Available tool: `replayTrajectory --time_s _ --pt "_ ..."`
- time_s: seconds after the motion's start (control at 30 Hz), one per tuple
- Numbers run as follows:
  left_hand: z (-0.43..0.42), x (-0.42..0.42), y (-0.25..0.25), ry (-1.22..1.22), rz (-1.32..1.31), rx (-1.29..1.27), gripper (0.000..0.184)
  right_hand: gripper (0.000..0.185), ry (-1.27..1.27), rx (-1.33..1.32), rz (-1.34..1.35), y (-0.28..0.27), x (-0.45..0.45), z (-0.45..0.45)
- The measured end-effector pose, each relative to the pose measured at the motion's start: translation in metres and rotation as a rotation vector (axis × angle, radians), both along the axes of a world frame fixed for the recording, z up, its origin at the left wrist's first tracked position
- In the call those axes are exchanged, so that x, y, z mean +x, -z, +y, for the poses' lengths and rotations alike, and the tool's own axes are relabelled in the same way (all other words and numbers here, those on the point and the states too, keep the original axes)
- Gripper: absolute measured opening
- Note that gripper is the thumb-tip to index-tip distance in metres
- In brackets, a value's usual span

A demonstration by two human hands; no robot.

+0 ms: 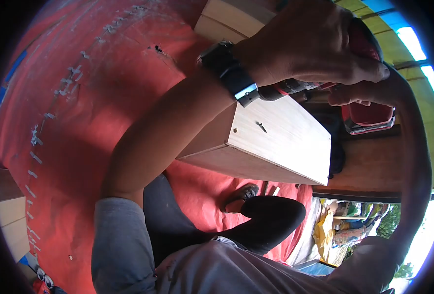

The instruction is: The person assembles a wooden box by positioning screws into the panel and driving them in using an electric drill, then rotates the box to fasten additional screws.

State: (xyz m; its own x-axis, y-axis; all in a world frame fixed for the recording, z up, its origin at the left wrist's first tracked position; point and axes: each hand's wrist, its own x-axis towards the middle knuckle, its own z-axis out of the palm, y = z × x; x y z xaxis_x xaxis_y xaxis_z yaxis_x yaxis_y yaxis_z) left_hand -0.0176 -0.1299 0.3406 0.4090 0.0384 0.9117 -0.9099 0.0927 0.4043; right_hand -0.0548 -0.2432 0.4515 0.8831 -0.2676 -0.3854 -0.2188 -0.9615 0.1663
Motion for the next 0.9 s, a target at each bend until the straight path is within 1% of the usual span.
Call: replayTrajectory --time_s 0.07,0.1,0.17,0.23,0.3,0.37,0.4,0.47,0.5,0.57,0.6,0.67,0.7,0.77,0.8,0.87,0.9 --pt "0.002 -0.003 0.001 0.049 -0.009 -0.054 0.044 0.036 0.011 0.027 -0.046 0.002 -0.004 0.0" --pt "0.012 0.007 0.005 0.277 0.041 0.059 0.043 0.037 -0.001 0.057 -0.09 0.004 -0.007 -0.003" --pt "0.017 0.016 0.009 0.496 0.038 0.11 0.041 0.041 -0.007 0.06 -0.139 0.004 -0.007 -0.008" --pt "0.012 0.017 0.015 0.484 -0.019 0.02 0.039 0.045 0.007 0.005 -0.141 0.004 -0.003 -0.011" --pt "0.012 0.014 0.017 0.485 0.01 0.0 0.037 0.046 -0.109 0.078 -0.152 0.003 -0.003 -0.015" --pt "0.022 0.005 0.01 0.569 0.177 0.026 0.035 0.047 -0.077 0.054 -0.134 0.003 -0.002 -0.014" --pt "0.029 0.001 0.003 0.646 0.308 0.046 0.033 0.047 0.01 -0.005 -0.111 0.002 -0.001 -0.011" --pt "0.031 -0.004 0.002 0.605 0.331 0.059 0.029 0.046 0.089 -0.058 -0.102 0.003 -0.001 -0.011" --pt "0.027 -0.005 0.008 0.488 0.224 0.052 0.027 0.046 0.082 -0.052 -0.114 0.003 -0.002 -0.013" --pt "0.022 -0.002 0.018 0.43 0.083 0.034 0.025 0.046 0.065 -0.039 -0.139 0.005 -0.003 -0.02" --pt "0.024 0.002 0.02 0.49 0.048 0.023 0.024 0.046 0.057 -0.031 -0.151 0.006 -0.004 -0.022" --pt "0.022 0.003 0.022 0.532 0.097 0.019 0.025 0.046 0.056 -0.018 -0.164 0.007 -0.006 -0.022" --pt "0.025 -0.007 0.017 0.513 0.18 0.026 0.025 0.046 0.063 -0.012 -0.164 0.007 -0.007 -0.021" --pt "0.025 -0.026 0.001 0.266 0.368 0.163 0.026 0.047 0.066 -0.055 -0.167 0.007 -0.005 -0.022" --pt "0.014 -0.038 -0.013 0.035 0.466 0.292 0.026 0.048 0.062 -0.104 -0.169 0.008 -0.001 -0.026" --pt "0.012 -0.033 -0.008 -0.009 0.383 0.246 0.027 0.049 0.023 -0.093 -0.161 0.008 0.0 -0.024" --pt "0.024 -0.017 0.012 0.176 0.205 0.072 0.028 0.05 -0.013 -0.032 -0.15 0.009 -0.002 -0.015"
